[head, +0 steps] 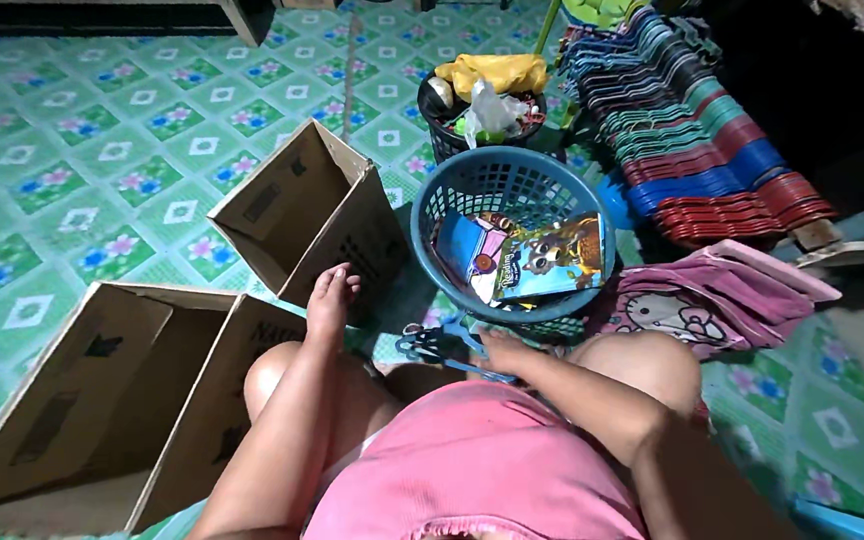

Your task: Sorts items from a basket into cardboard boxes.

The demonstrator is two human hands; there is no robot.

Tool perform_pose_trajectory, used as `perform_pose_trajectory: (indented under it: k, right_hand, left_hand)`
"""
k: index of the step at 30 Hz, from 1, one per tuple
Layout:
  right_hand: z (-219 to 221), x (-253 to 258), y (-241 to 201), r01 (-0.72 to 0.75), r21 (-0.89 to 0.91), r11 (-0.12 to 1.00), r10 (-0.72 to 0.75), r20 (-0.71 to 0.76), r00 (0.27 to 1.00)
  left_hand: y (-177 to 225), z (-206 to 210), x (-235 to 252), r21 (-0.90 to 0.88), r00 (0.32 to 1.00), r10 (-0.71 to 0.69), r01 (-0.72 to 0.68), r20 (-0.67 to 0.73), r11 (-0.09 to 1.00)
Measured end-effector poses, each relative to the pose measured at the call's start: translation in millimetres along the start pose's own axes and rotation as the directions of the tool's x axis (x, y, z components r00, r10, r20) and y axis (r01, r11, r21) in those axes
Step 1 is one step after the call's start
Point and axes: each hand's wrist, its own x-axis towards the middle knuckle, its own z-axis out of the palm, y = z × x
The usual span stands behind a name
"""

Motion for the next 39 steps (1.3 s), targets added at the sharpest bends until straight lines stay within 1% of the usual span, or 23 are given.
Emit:
perform_pose_trajectory:
  k: [1,3,4,5,6,8,9,10,11,13,14,15,18,21,22,24,26,27,30,32,34,37,39]
  right_hand:
    - [-4,-8,-4,0.046,-0.047,0.998,-0.045,0.041,0.998]
    - [-26,-30,-20,0.206,-0.124,0.971,-0.188,0.143,0.972]
    - [-42,-42,-27,0.258,-0.119,0.959,-0.241,0.138,0.961]
    - [-61,-54,-31,0.268,-0.086,0.96,-0.262,0.079,0.962]
    - [-83,-64,-30,0.242,-0.042,0.969,-0.243,-0.005,0.97]
    - [-130,-75,-10,0.096,0.021,0.995,-0.091,-0.192,0.977]
    - [-150,-75,9,-0.005,0.046,0.999,0.018,-0.295,0.955]
    - [-167,-74,31,-0.124,0.058,0.991,0.136,-0.394,0.909]
    - [-181,-73,52,-0.253,0.074,0.965,0.257,-0.476,0.841]
    - [-196,-71,89,-0.468,0.159,0.869,0.471,-0.555,0.686]
    - [-198,-69,104,-0.522,0.238,0.819,0.559,-0.533,0.635]
    - [-199,-66,115,-0.555,0.302,0.775,0.626,-0.486,0.61]
    - [-201,-57,126,-0.585,0.411,0.699,0.712,-0.324,0.623]
    - [-202,-50,129,-0.519,0.553,0.652,0.73,-0.273,0.626]
    - [-201,-47,132,-0.454,0.639,0.621,0.735,-0.275,0.619]
    - [-194,-37,136,-0.261,0.797,0.545,0.722,-0.289,0.628]
    - [-189,-22,129,-0.081,0.877,0.473,0.689,-0.311,0.655]
    - [-188,-15,121,-0.057,0.88,0.472,0.673,-0.318,0.668]
    - [-199,-3,99,-0.129,0.793,0.596,0.656,-0.387,0.648]
    - [-208,-9,89,-0.098,0.761,0.641,0.617,-0.435,0.656]
    - [-215,-24,86,-0.054,0.72,0.692,0.576,-0.505,0.643]
    - [-225,-68,77,0.045,0.639,0.768,0.506,-0.648,0.568]
    - [-222,-97,72,0.197,0.601,0.774,0.458,-0.747,0.482]
  left_hand:
    - [0,4,1,0.008,1.0,-0.013,0.013,0.007,1.0]
    - [0,10,2,0.053,0.999,-0.027,0.025,0.028,0.998]
    - [-1,11,3,0.082,0.999,-0.03,0.026,0.044,0.996]
    - [-4,12,4,0.112,0.998,-0.024,0.017,0.061,0.994]
    - [-6,13,5,0.135,0.997,-0.016,0.006,0.077,0.991]
    - [-7,16,5,0.168,0.995,-0.022,0.005,0.095,0.986]
    - [-7,17,5,0.185,0.995,-0.028,0.009,0.101,0.983]
    - [-8,17,6,0.202,0.993,-0.033,0.011,0.11,0.979]
    - [-9,17,6,0.217,0.992,-0.039,0.013,0.118,0.976]
    - [-12,17,9,0.254,0.991,-0.05,0.017,0.125,0.967]
    - [-12,18,9,0.266,0.991,-0.056,0.021,0.124,0.964]
    - [-13,19,10,0.274,0.99,-0.062,0.026,0.125,0.961]
    - [-11,23,10,0.298,0.989,-0.072,0.03,0.132,0.954]
    - [-8,28,10,0.312,0.987,-0.055,0.004,0.153,0.95]
    - [-7,30,10,0.319,0.986,-0.055,0.001,0.159,0.948]
    - [-7,31,10,0.33,0.985,-0.058,0.001,0.165,0.944]
    - [-9,32,10,0.331,0.984,-0.057,-0.002,0.169,0.944]
    - [-10,33,10,0.328,0.983,-0.061,0.002,0.171,0.945]
    - [-14,33,10,0.286,0.984,-0.092,0.045,0.153,0.957]
    - [-17,30,8,0.25,0.985,-0.11,0.074,0.132,0.965]
    - [-19,25,4,0.235,0.988,-0.113,0.086,0.102,0.968]
    - [-18,10,-4,0.2,0.995,-0.085,0.072,0.056,0.977]
    - [-17,0,-7,0.161,0.997,-0.07,0.064,0.028,0.985]
